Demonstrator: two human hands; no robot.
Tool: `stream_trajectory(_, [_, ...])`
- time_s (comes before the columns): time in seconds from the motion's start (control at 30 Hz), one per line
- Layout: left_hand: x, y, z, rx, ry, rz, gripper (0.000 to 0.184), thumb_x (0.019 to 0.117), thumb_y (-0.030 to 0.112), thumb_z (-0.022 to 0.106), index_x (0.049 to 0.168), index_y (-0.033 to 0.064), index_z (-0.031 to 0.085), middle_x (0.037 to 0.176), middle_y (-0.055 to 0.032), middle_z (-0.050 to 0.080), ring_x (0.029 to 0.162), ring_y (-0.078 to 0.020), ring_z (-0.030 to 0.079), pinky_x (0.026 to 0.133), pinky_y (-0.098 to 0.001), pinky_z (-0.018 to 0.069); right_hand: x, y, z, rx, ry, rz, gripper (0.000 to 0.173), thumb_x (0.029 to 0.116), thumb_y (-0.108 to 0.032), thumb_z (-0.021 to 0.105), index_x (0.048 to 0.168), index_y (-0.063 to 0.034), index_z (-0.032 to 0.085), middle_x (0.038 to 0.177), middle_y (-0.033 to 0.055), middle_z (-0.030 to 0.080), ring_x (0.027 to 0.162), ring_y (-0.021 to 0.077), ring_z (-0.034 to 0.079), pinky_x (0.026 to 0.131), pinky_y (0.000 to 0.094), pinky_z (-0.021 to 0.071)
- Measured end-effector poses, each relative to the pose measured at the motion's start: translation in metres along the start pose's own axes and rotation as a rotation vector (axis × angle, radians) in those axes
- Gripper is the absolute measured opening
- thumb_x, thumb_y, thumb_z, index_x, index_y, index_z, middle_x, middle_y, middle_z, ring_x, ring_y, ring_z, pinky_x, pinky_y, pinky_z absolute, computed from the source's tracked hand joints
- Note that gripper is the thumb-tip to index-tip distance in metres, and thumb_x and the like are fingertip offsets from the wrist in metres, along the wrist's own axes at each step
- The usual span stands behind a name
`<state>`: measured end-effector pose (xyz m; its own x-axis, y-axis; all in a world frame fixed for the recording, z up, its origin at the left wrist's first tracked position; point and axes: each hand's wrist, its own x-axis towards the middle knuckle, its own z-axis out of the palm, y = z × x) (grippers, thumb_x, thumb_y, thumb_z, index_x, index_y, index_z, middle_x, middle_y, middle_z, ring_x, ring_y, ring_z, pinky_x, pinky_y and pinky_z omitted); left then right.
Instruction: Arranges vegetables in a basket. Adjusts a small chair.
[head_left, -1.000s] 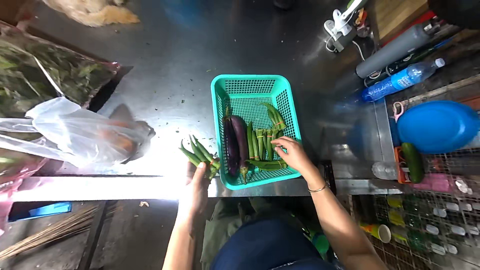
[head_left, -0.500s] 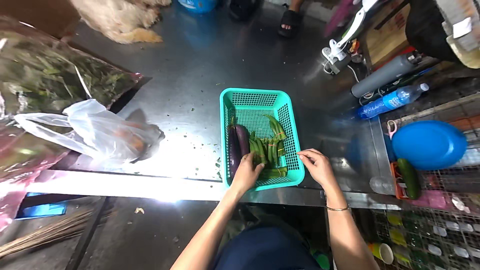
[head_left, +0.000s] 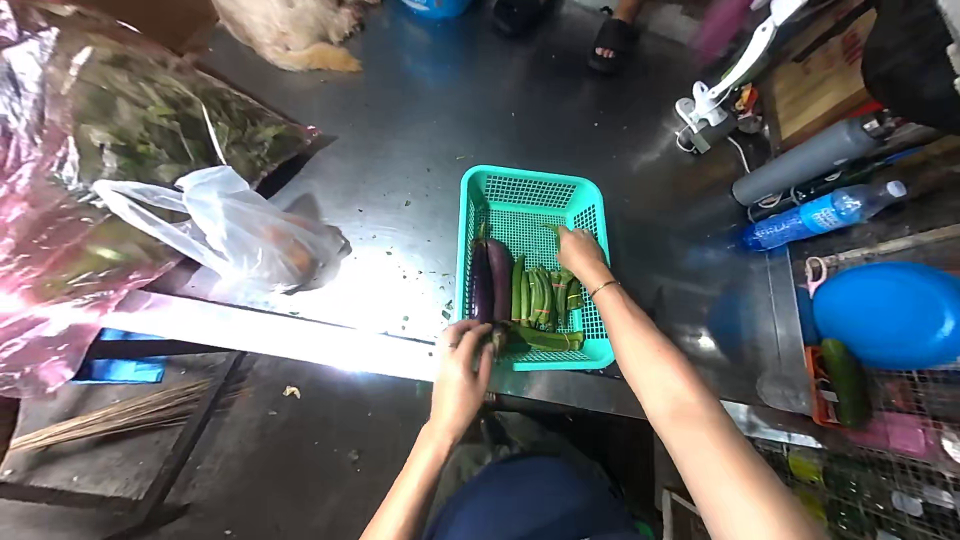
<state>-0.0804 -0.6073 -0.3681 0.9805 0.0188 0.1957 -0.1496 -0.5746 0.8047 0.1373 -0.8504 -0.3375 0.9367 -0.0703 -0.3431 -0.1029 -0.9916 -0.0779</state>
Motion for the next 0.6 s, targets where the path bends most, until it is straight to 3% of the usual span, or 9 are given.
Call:
stream_trajectory(0.1, [0.0, -0.017, -0.008, 0.027, 0.047, -0.182, 0.04, 0.0975, 0.024, 0.063, 0.135, 0.0097, 0.061, 0.138, -0.0164, 0.056, 0.112, -0.0249, 0.064, 0.088, -0.0416, 0.0581, 0.008, 0.008, 0.0, 0.047, -0.08, -0.027, 0.065, 0.0897, -0.012, 0.074, 0.15, -0.0063, 0.049, 0.136, 0.029, 0.058, 0.126, 0.0479, 0.058, 0.1, 0.0643, 0.0495])
stream_trajectory(0.17, [0.006, -0.028, -0.007, 0.004, 0.012, -0.264, 0.049, 0.0977, 0.026, 0.064, 0.142, 0.0072, 0.055, 0.14, -0.0201, 0.055, 0.11, -0.0278, 0.066, 0.087, -0.0429, 0.0588, -0.006, 0.016, -0.013, 0.119, -0.099, -0.095, 0.07, 0.0945, -0.016, 0.074, 0.157, -0.0105, 0.042, 0.144, 0.0288, 0.054, 0.132, 0.0495, 0.053, 0.105, 0.0659, 0.0455])
stream_trajectory(0.2, [0.01, -0.032, -0.005, -0.018, -0.016, -0.287, 0.052, 0.0976, 0.027, 0.065, 0.144, 0.0063, 0.053, 0.139, -0.0207, 0.055, 0.11, -0.0288, 0.066, 0.088, -0.0434, 0.0586, -0.021, 0.02, -0.027, 0.146, -0.123, -0.12, 0.071, 0.0991, -0.022, 0.07, 0.161, -0.0151, 0.036, 0.154, 0.0244, 0.047, 0.141, 0.0471, 0.045, 0.112, 0.0642, 0.0407])
stream_trajectory(0.27, [0.021, -0.03, -0.001, -0.066, -0.067, -0.312, 0.055, 0.097, 0.026, 0.067, 0.145, 0.0026, 0.051, 0.136, -0.0227, 0.058, 0.112, -0.032, 0.065, 0.093, -0.0465, 0.057, -0.037, 0.055, -0.017, 0.281, 0.122, -0.206, 0.062, 0.0997, -0.031, 0.069, 0.155, -0.015, 0.046, 0.156, 0.0213, 0.045, 0.144, 0.046, 0.04, 0.115, 0.0658, 0.0362])
stream_trajectory(0.33, [0.033, -0.016, 0.0, -0.088, -0.085, -0.357, 0.052, 0.0956, 0.023, 0.068, 0.14, -0.0016, 0.056, 0.131, -0.0259, 0.06, 0.116, -0.0378, 0.063, 0.1, -0.0517, 0.0526, -0.055, 0.098, 0.006, 0.386, 0.381, -0.161, 0.058, 0.097, -0.036, 0.07, 0.147, -0.0098, 0.056, 0.151, 0.0212, 0.051, 0.141, 0.0419, 0.046, 0.115, 0.0606, 0.0396])
stream_trajectory(0.37, [0.039, -0.011, -0.001, -0.073, -0.076, -0.384, 0.049, 0.0953, 0.023, 0.068, 0.136, -0.0022, 0.059, 0.129, -0.0261, 0.062, 0.117, -0.0392, 0.062, 0.102, -0.0534, 0.0509, -0.066, 0.109, 0.017, 0.461, 0.417, -0.114, 0.06, 0.0968, -0.035, 0.07, 0.146, -0.0048, 0.055, 0.146, 0.0245, 0.054, 0.136, 0.0415, 0.052, 0.113, 0.058, 0.0438])
stream_trajectory(0.47, [0.053, -0.009, 0.009, -0.048, -0.07, -0.461, 0.044, 0.0971, 0.026, 0.064, 0.132, 0.0009, 0.061, 0.128, -0.0229, 0.062, 0.118, -0.0372, 0.063, 0.1, -0.0538, 0.0526, -0.096, 0.136, 0.065, 0.722, 0.267, -0.003, 0.061, 0.0948, -0.027, 0.075, 0.143, 0.0024, 0.053, 0.117, 0.0282, 0.067, 0.103, 0.0392, 0.067, 0.093, 0.0578, 0.0547])
stream_trajectory(0.5, [0.058, -0.01, 0.012, -0.052, -0.075, -0.476, 0.043, 0.0979, 0.026, 0.063, 0.133, 0.0017, 0.06, 0.128, -0.0219, 0.062, 0.119, -0.036, 0.063, 0.1, -0.053, 0.0529, -0.103, 0.136, 0.074, 0.764, 0.202, 0.002, 0.057, 0.0954, -0.025, 0.074, 0.14, 0.0036, 0.054, 0.114, 0.0278, 0.068, 0.101, 0.0378, 0.069, 0.092, 0.0573, 0.0558])
stream_trajectory(0.6, [0.066, -0.003, 0.011, -0.066, -0.123, -0.515, 0.041, 0.1011, 0.022, 0.057, 0.136, 0.0012, 0.056, 0.131, -0.0216, 0.062, 0.122, -0.0344, 0.063, 0.102, -0.0527, 0.0516, -0.127, 0.114, 0.063, 0.826, 0.119, 0.03, 0.054, 0.0985, -0.018, 0.068, 0.143, 0.0055, 0.05, 0.127, 0.0253, 0.066, 0.114, 0.0304, 0.067, 0.101, 0.0468, 0.0537])
